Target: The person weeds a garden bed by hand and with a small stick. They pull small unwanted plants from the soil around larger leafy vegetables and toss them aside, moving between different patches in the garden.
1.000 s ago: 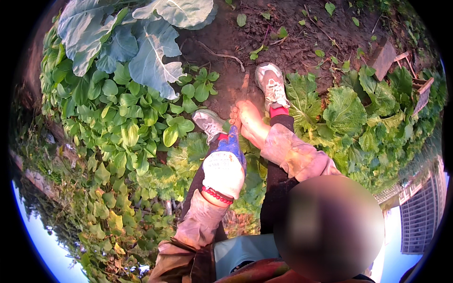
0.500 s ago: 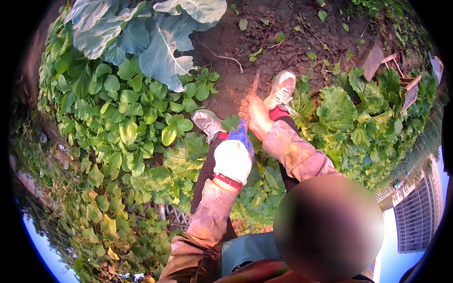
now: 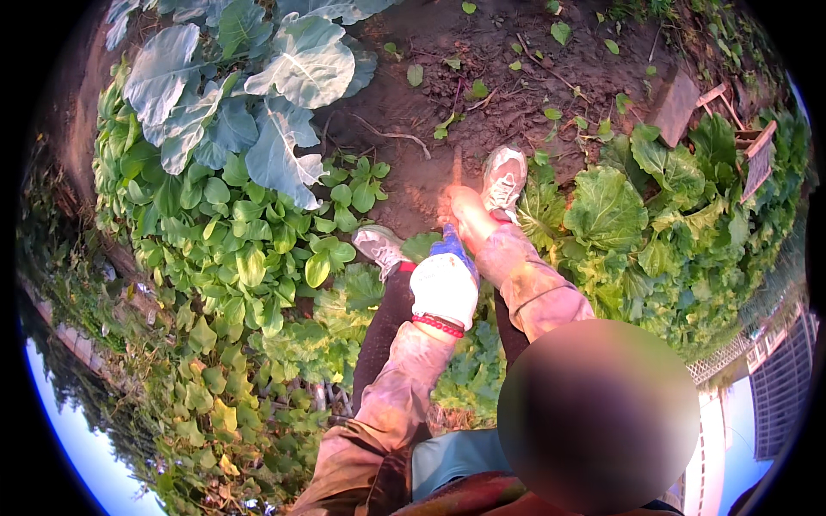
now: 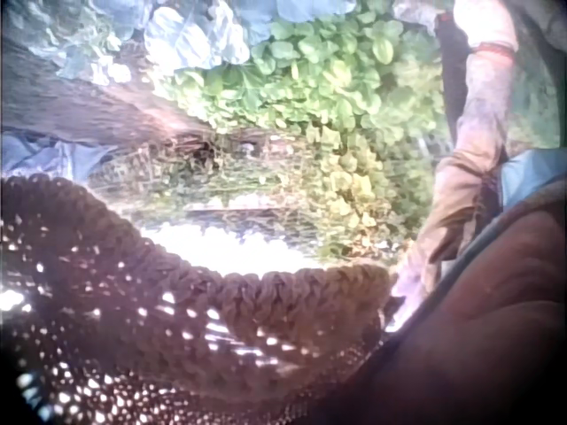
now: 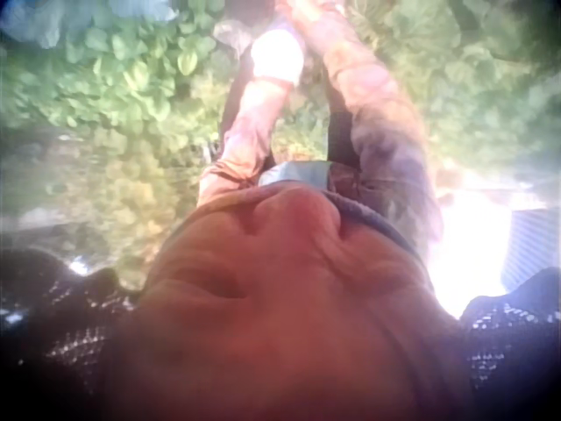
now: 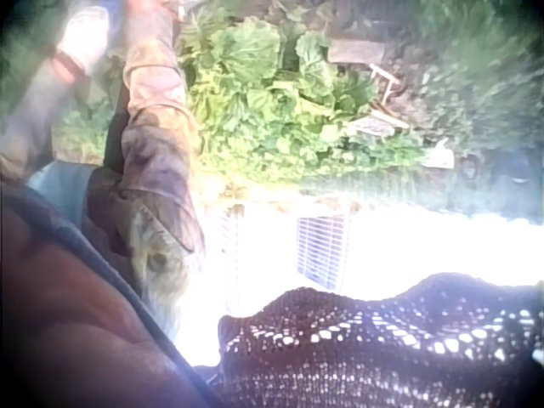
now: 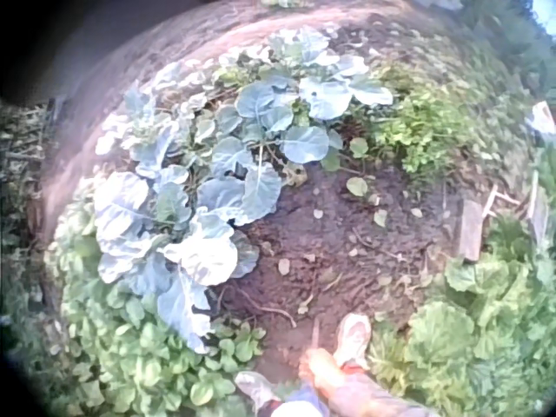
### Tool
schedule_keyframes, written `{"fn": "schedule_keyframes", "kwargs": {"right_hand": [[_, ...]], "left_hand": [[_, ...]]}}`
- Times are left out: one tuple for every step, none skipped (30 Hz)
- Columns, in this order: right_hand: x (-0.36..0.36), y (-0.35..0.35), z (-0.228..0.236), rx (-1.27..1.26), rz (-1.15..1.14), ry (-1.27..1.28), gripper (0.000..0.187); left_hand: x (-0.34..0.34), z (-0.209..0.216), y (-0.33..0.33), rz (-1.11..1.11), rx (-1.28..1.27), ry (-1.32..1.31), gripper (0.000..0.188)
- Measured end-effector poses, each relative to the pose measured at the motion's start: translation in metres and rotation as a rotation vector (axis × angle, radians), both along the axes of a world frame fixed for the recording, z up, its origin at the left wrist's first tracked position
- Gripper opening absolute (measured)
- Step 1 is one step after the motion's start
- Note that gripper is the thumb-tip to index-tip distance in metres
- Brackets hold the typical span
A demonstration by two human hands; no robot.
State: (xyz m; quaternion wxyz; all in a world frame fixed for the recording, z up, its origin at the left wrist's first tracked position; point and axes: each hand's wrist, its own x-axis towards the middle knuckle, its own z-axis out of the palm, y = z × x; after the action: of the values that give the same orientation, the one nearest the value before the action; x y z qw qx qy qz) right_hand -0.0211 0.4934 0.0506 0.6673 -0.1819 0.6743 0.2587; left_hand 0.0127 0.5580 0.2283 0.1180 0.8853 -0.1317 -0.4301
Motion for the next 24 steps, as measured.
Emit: {"fn": "schedule_keyframes", "kwargs": {"right_hand": [[0.001, -0.002, -0.003, -0.03, 0.02, 0.012, 0.007], [0.005, -0.004, -0.001, -0.034, -0.003, 0.006, 0.007], [0.012, -0.008, 0.007, -0.041, -0.022, -0.001, 0.007], [0.018, -0.011, 0.012, -0.047, -0.041, -0.008, 0.007], [0.014, -0.017, 0.007, -0.01, -0.012, -0.009, 0.007], [0.009, -0.023, -0.006, 0.025, 0.019, -0.013, 0.006], [0.004, -0.027, -0.018, 0.061, 0.051, -0.017, 0.006], [0.005, -0.025, -0.021, 0.05, 0.039, -0.024, 0.006], [0.005, -0.022, -0.022, 0.039, 0.027, -0.031, 0.007], [0.005, -0.019, -0.025, 0.03, 0.016, -0.038, 0.007], [0.002, -0.017, -0.034, 0.017, 0.02, -0.031, 0.008], [0.001, -0.014, -0.05, 0.005, 0.022, -0.028, 0.008], [-0.003, -0.009, -0.064, -0.007, 0.024, -0.025, 0.009], [-0.005, -0.007, -0.073, 0.006, 0.038, -0.028, 0.01], [-0.008, -0.007, -0.079, 0.02, 0.063, -0.035, 0.01], [-0.009, -0.005, -0.085, 0.033, 0.087, -0.041, 0.011], [-0.011, -0.007, -0.087, 0.004, 0.138, -0.008, 0.011], [-0.011, -0.007, -0.09, 0.009, 0.129, -0.022, 0.012], [-0.012, -0.009, -0.093, 0.014, 0.118, -0.036, 0.013], [-0.01, -0.009, -0.094, 0.022, 0.108, -0.053, 0.013], [-0.009, -0.01, -0.095, -0.007, 0.151, -0.03, 0.014], [-0.008, -0.011, -0.096, -0.037, 0.193, -0.008, 0.015], [-0.007, -0.009, -0.093, -0.062, 0.235, 0.015, 0.016], [-0.006, -0.01, -0.09, -0.061, 0.233, -0.02, 0.016]], "left_hand": [[0.002, -0.003, -0.004, -0.004, 0.015, 0.017, 0.046], [0.005, -0.005, -0.007, -0.002, 0.042, 0.033, 0.045], [0.009, -0.008, -0.013, 0.009, 0.072, 0.039, 0.045], [0.008, -0.011, -0.018, 0.008, 0.08, 0.044, 0.047], [0.007, -0.013, -0.024, 0.001, 0.08, 0.052, 0.048], [0.005, -0.019, -0.028, -0.005, 0.078, 0.057, 0.049], [-0.009, -0.025, -0.026, -0.042, 0.057, 0.028, 0.054], [-0.007, -0.027, -0.027, -0.011, 0.068, 0.05, 0.056], [-0.005, -0.03, -0.027, 0.022, 0.08, 0.072, 0.057], [-0.001, -0.033, -0.026, 0.056, 0.092, 0.094, 0.058], [0.005, -0.038, -0.024, 0.084, 0.085, 0.116, 0.056], [0.009, -0.042, -0.022, 0.066, 0.091, 0.086, 0.052], [0.008, -0.044, -0.02, 0.093, 0.056, 0.047, 0.045], [0.008, -0.049, -0.019, 0.12, 0.024, 0.004, 0.038], [0.008, -0.051, -0.019, 0.122, 0.05, 0.011, 0.039], [0.007, -0.054, -0.02, 0.122, 0.075, 0.018, 0.039], [0.006, -0.058, -0.022, 0.122, 0.092, 0.033, 0.039], [0.005, -0.061, -0.022, 0.122, 0.078, 0.035, 0.04], [0.004, -0.065, -0.022, 0.119, 0.063, 0.038, 0.04], [0.003, -0.068, -0.021, 0.119, 0.052, 0.038, 0.04], [0.0, -0.069, -0.02, 0.142, 0.042, 0.04, 0.041], [-0.002, -0.072, -0.021, 0.149, 0.039, 0.035, 0.041], [-0.004, -0.071, -0.022, 0.156, 0.04, 0.031, 0.041], [-0.005, -0.071, -0.022, 0.163, 0.04, 0.027, 0.042]]}}
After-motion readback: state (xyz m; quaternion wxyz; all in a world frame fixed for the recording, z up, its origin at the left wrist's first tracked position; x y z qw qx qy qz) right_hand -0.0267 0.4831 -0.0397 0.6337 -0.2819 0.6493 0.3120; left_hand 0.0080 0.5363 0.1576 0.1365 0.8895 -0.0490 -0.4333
